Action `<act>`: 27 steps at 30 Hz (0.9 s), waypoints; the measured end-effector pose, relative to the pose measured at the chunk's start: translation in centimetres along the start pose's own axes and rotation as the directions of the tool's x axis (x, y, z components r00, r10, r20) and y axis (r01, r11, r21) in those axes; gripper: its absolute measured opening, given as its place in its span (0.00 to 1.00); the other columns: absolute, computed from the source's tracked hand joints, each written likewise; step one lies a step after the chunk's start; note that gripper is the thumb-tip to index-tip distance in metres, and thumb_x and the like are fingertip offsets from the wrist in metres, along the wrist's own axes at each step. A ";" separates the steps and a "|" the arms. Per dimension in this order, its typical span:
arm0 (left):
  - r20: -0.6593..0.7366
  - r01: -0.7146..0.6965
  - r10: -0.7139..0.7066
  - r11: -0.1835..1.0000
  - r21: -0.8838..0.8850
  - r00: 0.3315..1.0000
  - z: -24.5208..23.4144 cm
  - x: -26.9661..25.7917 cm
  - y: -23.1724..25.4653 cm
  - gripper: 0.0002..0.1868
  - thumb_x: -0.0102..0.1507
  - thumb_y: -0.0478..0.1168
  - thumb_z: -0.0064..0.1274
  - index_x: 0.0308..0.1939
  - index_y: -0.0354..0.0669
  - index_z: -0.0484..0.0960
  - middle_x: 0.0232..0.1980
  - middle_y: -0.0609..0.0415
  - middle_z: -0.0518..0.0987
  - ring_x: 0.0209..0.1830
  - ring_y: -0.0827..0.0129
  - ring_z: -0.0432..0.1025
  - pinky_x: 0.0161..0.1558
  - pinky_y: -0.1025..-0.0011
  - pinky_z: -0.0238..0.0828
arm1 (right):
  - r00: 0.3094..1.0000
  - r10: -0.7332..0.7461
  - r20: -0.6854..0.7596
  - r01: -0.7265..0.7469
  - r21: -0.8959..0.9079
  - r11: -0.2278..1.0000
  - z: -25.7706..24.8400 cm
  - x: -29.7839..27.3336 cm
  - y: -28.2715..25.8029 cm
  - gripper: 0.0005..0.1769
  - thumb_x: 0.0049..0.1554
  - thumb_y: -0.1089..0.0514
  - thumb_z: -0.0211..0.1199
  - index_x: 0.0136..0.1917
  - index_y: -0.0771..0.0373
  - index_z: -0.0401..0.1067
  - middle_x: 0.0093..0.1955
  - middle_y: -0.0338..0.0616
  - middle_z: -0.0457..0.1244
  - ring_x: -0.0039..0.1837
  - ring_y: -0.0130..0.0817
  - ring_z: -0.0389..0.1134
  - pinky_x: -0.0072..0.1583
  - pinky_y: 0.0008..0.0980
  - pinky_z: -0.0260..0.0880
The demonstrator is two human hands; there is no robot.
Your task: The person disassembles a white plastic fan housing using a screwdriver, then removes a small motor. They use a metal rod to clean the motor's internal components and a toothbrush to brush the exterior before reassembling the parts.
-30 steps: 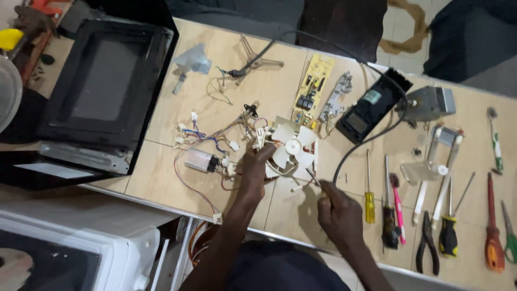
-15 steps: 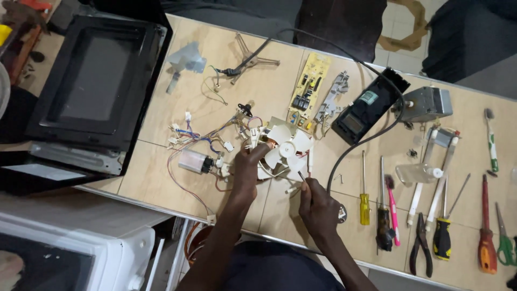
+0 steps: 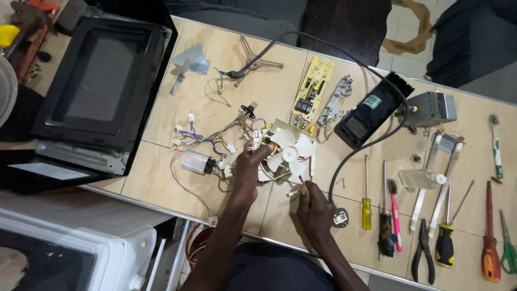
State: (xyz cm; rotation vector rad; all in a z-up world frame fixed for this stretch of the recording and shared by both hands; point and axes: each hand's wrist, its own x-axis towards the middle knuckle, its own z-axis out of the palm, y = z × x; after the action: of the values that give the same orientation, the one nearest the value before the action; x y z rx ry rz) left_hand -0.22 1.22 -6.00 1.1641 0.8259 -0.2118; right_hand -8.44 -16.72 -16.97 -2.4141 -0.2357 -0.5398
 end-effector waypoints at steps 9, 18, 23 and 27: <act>0.027 -0.032 0.032 0.999 -0.007 0.999 0.0 -0.4 0.6 0.31 0.49 0.45 0.62 0.55 0.36 0.83 0.47 0.50 0.86 0.50 0.62 0.79 0.54 0.64 0.71 | 0.999 -0.009 -0.031 0.009 0.017 1.000 0.4 0.2 -0.3 0.19 0.71 0.51 0.45 0.50 0.63 0.74 0.34 0.40 0.64 0.30 0.29 0.61 0.32 0.31 0.50; 0.080 -0.091 0.093 0.995 -0.027 0.992 -0.5 0.3 -0.4 0.19 0.53 0.43 0.61 0.44 0.36 0.90 0.42 0.53 0.87 0.46 0.66 0.80 0.52 0.66 0.72 | 0.997 -0.050 -0.062 0.048 -0.031 0.998 0.8 0.2 -0.4 0.20 0.71 0.52 0.43 0.48 0.62 0.72 0.32 0.37 0.60 0.29 0.28 0.58 0.31 0.31 0.47; 0.071 -0.094 0.092 0.995 0.026 0.993 -0.6 0.1 0.0 0.22 0.51 0.45 0.61 0.45 0.36 0.90 0.44 0.53 0.87 0.49 0.66 0.80 0.54 0.66 0.71 | 0.997 -0.038 -0.067 0.036 -0.024 0.999 1.1 0.1 0.0 0.20 0.71 0.50 0.43 0.48 0.60 0.72 0.32 0.36 0.60 0.29 0.28 0.59 0.32 0.31 0.48; 0.067 -0.067 0.067 0.998 0.006 0.996 -0.6 1.0 -0.8 0.27 0.51 0.44 0.60 0.51 0.35 0.89 0.48 0.48 0.88 0.52 0.59 0.81 0.54 0.62 0.73 | 0.999 -0.012 -0.041 0.010 -0.039 0.999 1.7 -0.6 1.2 0.19 0.71 0.49 0.43 0.48 0.58 0.72 0.31 0.36 0.61 0.28 0.31 0.62 0.31 0.34 0.51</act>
State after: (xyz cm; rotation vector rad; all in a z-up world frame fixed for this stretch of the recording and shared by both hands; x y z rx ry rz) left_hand -0.25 1.67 -7.35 1.1848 0.7271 -0.1978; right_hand -8.12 -16.57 -19.10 -2.4374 -0.2233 -0.6036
